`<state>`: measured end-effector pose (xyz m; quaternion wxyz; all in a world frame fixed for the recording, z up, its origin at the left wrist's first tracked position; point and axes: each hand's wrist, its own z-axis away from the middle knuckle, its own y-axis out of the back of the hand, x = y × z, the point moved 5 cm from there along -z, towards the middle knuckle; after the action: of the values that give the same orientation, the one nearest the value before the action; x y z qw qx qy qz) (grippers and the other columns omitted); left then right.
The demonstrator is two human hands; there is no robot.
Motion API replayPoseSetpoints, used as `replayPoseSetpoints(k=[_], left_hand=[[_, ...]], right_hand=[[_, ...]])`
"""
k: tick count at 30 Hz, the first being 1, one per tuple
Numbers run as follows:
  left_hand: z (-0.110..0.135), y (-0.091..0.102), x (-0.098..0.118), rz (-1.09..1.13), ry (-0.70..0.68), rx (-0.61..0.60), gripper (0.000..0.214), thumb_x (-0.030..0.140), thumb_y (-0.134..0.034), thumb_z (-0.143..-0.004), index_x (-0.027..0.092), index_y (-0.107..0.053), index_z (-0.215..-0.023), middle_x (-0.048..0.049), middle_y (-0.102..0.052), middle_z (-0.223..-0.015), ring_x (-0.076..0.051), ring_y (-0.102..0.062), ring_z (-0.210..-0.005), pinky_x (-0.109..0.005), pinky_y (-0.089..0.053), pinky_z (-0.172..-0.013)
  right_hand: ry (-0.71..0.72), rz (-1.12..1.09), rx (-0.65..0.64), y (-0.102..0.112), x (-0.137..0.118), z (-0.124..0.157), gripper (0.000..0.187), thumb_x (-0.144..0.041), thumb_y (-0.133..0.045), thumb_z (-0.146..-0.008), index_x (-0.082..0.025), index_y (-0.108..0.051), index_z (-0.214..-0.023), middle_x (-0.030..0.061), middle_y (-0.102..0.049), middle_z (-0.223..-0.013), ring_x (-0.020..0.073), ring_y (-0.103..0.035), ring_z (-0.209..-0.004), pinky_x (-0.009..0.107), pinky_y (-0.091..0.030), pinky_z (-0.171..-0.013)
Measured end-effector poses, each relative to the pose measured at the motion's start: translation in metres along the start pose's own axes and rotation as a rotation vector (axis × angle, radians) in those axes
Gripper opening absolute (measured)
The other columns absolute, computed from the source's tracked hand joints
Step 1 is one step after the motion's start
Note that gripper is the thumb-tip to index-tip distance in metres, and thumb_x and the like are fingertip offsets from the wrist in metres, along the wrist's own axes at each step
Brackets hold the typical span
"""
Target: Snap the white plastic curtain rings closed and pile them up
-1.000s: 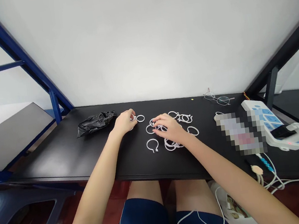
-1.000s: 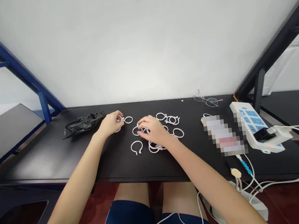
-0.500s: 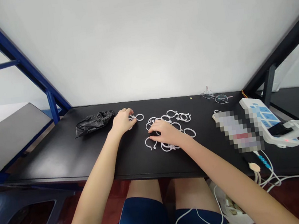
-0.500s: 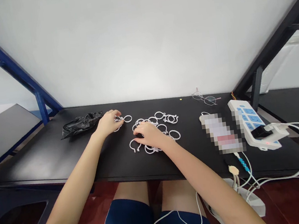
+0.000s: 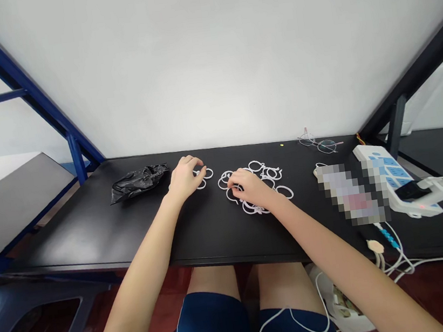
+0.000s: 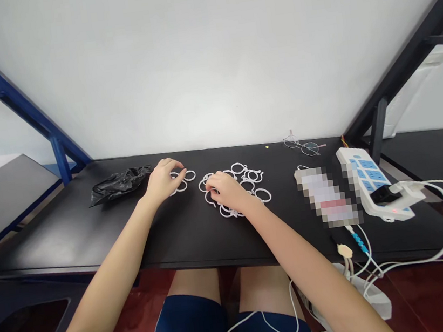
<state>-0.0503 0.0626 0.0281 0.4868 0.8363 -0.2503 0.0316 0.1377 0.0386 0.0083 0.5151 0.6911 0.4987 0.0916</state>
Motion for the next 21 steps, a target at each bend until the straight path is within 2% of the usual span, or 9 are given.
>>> replayPoseSetpoints(k=[4, 9, 14, 18, 21], left_hand=[[0.0, 0.002, 0.005, 0.004, 0.001, -0.024, 0.013, 0.029, -0.052, -0.088, 0.02, -0.062, -0.089, -0.005, -0.065, -0.096, -0.022, -0.056, -0.098, -0.03, -0.045, -0.077], [0.001, 0.0, 0.007, 0.008, 0.005, -0.066, 0.014, 0.029, -0.051, -0.088, 0.021, -0.063, -0.088, -0.0054, -0.065, -0.095, -0.022, -0.056, -0.096, -0.03, -0.046, -0.075], [0.005, -0.016, 0.019, 0.098, -0.13, -0.205, 0.013, 0.019, -0.053, -0.079, 0.021, -0.063, -0.086, -0.0018, -0.066, -0.083, -0.019, -0.059, -0.086, -0.029, -0.047, -0.076], [0.01, -0.026, 0.032, 0.167, -0.176, -0.327, 0.013, 0.017, -0.055, -0.076, 0.021, -0.063, -0.085, 0.0008, -0.066, -0.076, -0.015, -0.059, -0.069, -0.027, -0.046, -0.066], [0.013, -0.031, 0.038, 0.197, -0.168, -0.365, 0.011, 0.018, -0.054, -0.077, 0.02, -0.063, -0.083, 0.0016, -0.065, -0.071, -0.014, -0.059, -0.063, -0.026, -0.046, -0.063]], right_hand=[[-0.029, -0.039, 0.094, 0.008, 0.011, 0.003, 0.017, -0.004, -0.051, -0.078, -0.02, -0.058, -0.078, 0.0038, -0.061, -0.08, 0.0195, -0.051, -0.08, 0.032, -0.042, -0.073], [-0.131, -0.101, 0.305, 0.017, 0.029, 0.004, 0.011, -0.012, -0.054, -0.08, -0.02, -0.059, -0.074, 0.0031, -0.061, -0.077, 0.0185, -0.055, -0.076, 0.033, -0.044, -0.074], [-0.26, -0.141, 0.507, 0.029, 0.039, 0.009, 0.008, -0.02, -0.057, -0.081, -0.02, -0.061, -0.074, 0.0029, -0.061, -0.076, 0.0172, -0.057, -0.073, 0.031, -0.046, -0.07], [-0.435, -0.125, 0.661, 0.039, 0.044, 0.017, 0.008, -0.026, -0.061, -0.079, -0.02, -0.063, -0.074, 0.0015, -0.062, -0.071, 0.0142, -0.05, -0.061, 0.029, -0.042, -0.061], [-0.59, -0.289, 0.741, 0.041, 0.054, 0.021, 0.012, -0.031, -0.066, -0.075, -0.019, -0.063, -0.075, 0.0007, -0.062, -0.07, 0.0102, -0.043, -0.051, 0.027, -0.039, -0.054]])
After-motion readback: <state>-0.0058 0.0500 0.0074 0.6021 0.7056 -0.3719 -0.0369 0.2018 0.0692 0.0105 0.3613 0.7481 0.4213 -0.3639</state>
